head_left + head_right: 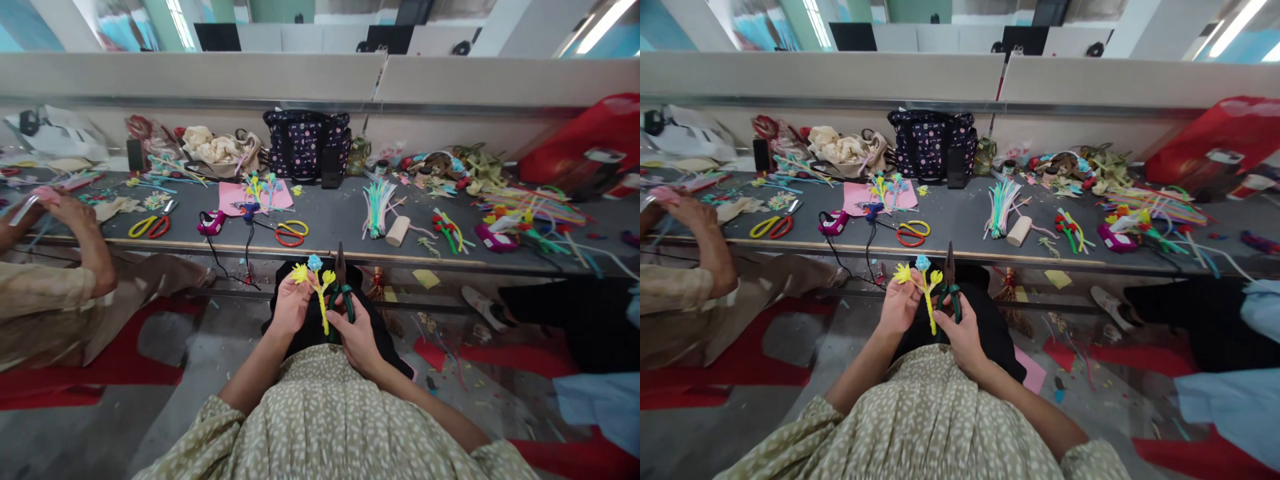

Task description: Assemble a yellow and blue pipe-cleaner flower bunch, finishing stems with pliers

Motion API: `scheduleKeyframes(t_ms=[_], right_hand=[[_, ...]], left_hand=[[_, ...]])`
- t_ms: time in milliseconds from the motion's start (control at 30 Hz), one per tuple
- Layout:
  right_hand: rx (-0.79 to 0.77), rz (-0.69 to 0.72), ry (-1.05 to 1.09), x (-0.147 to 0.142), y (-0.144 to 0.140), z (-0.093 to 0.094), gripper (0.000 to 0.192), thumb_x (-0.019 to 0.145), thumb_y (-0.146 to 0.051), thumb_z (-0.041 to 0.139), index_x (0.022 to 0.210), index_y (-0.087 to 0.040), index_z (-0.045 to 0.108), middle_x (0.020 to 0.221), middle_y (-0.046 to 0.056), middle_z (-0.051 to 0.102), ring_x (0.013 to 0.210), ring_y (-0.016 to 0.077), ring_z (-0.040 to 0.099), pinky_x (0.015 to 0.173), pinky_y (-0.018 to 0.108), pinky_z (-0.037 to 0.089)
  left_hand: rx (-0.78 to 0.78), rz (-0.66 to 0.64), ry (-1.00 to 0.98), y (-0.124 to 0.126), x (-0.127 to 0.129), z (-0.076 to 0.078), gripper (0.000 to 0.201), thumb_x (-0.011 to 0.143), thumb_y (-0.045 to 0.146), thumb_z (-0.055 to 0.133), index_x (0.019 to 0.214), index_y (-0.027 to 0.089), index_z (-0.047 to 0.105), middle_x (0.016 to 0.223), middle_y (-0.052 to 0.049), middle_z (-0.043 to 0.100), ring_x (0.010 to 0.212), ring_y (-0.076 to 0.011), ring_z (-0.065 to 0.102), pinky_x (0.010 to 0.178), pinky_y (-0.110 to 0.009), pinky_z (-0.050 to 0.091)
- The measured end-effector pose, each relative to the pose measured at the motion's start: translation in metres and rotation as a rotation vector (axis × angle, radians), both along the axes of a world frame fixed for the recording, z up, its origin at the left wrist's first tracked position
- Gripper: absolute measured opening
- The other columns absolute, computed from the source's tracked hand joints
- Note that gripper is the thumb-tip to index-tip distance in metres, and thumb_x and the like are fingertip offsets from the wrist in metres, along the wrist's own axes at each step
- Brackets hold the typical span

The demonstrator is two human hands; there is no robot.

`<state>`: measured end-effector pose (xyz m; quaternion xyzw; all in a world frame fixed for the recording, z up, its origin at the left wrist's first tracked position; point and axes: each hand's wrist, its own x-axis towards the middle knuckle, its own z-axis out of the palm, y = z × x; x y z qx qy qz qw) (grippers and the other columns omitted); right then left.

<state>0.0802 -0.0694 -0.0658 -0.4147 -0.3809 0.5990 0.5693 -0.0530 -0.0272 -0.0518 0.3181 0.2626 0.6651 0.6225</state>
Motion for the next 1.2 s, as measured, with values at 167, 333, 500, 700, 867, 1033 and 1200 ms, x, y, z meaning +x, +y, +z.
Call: scheduleKeyframes(t_ms=[167, 333, 500, 700, 867, 1033, 1200], right_hand=[[-0.034, 0.049, 0.115, -0.001, 0.000, 0.002, 0.029, 0.071, -0.029, 0.079, 0.086, -0.023, 0.054, 0.091, -0.001, 0.065, 0.070, 0.0133, 0.060, 0.065, 0.025, 0.049], [0.000, 0.051, 0.168, -0.001, 0.000, -0.001, 0.026, 0.075, -0.024, 0.077, 0.087, -0.023, 0.054, 0.092, 0.000, 0.066, 0.074, 0.0133, 0.062, 0.064, 0.025, 0.052], [-0.009, 0.035, 0.168, -0.001, 0.000, -0.001, 0.027, 0.073, -0.024, 0.078, 0.088, -0.022, 0.055, 0.087, 0.000, 0.066, 0.076, 0.0143, 0.063, 0.062, 0.024, 0.053], [-0.015, 0.035, 0.169, -0.001, 0.000, 0.000, 0.028, 0.073, -0.025, 0.078, 0.087, -0.022, 0.055, 0.088, 0.000, 0.067, 0.075, 0.0142, 0.063, 0.062, 0.024, 0.054], [-0.008, 0.046, 0.201, -0.001, 0.000, -0.003, 0.026, 0.073, -0.024, 0.078, 0.087, -0.022, 0.056, 0.083, -0.002, 0.065, 0.071, 0.0128, 0.062, 0.062, 0.023, 0.054], [0.027, 0.051, 0.202, 0.000, 0.000, -0.007, 0.031, 0.072, -0.022, 0.079, 0.095, -0.023, 0.059, 0.086, -0.002, 0.065, 0.068, 0.0116, 0.060, 0.062, 0.023, 0.052], [0.033, 0.043, 0.181, 0.001, 0.001, -0.010, 0.033, 0.072, -0.022, 0.079, 0.099, -0.024, 0.060, 0.089, -0.002, 0.064, 0.068, 0.0117, 0.058, 0.062, 0.024, 0.051]], left_hand=[[0.079, -0.005, -0.001, 0.000, -0.002, -0.002, 0.021, 0.073, 0.032, 0.077, 0.078, 0.014, 0.066, 0.075, -0.002, 0.061, 0.068, -0.0094, 0.056, 0.066, -0.020, 0.046], [0.147, -0.025, 0.019, -0.001, -0.004, -0.001, 0.024, 0.071, 0.036, 0.077, 0.075, 0.015, 0.066, 0.074, -0.002, 0.057, 0.069, -0.0119, 0.055, 0.068, -0.025, 0.047], [0.233, -0.056, 0.057, -0.001, -0.005, 0.000, 0.025, 0.075, 0.039, 0.074, 0.074, 0.016, 0.064, 0.074, -0.002, 0.054, 0.072, -0.0136, 0.054, 0.070, -0.027, 0.046], [0.222, -0.074, 0.061, -0.002, -0.006, -0.003, 0.026, 0.076, 0.040, 0.073, 0.074, 0.016, 0.063, 0.076, -0.001, 0.053, 0.072, -0.0135, 0.054, 0.070, -0.028, 0.046], [0.300, -0.101, 0.125, -0.004, -0.009, -0.003, 0.021, 0.078, 0.036, 0.071, 0.076, 0.016, 0.067, 0.076, -0.003, 0.055, 0.073, -0.0151, 0.055, 0.067, -0.027, 0.044], [0.438, -0.107, 0.233, -0.005, -0.011, -0.001, 0.015, 0.076, 0.031, 0.074, 0.073, 0.016, 0.071, 0.070, -0.005, 0.058, 0.073, -0.0164, 0.055, 0.066, -0.030, 0.045], [0.495, -0.137, 0.311, -0.006, -0.011, 0.001, 0.012, 0.076, 0.032, 0.074, 0.075, 0.019, 0.074, 0.069, -0.005, 0.061, 0.071, -0.0171, 0.056, 0.064, -0.031, 0.046]])
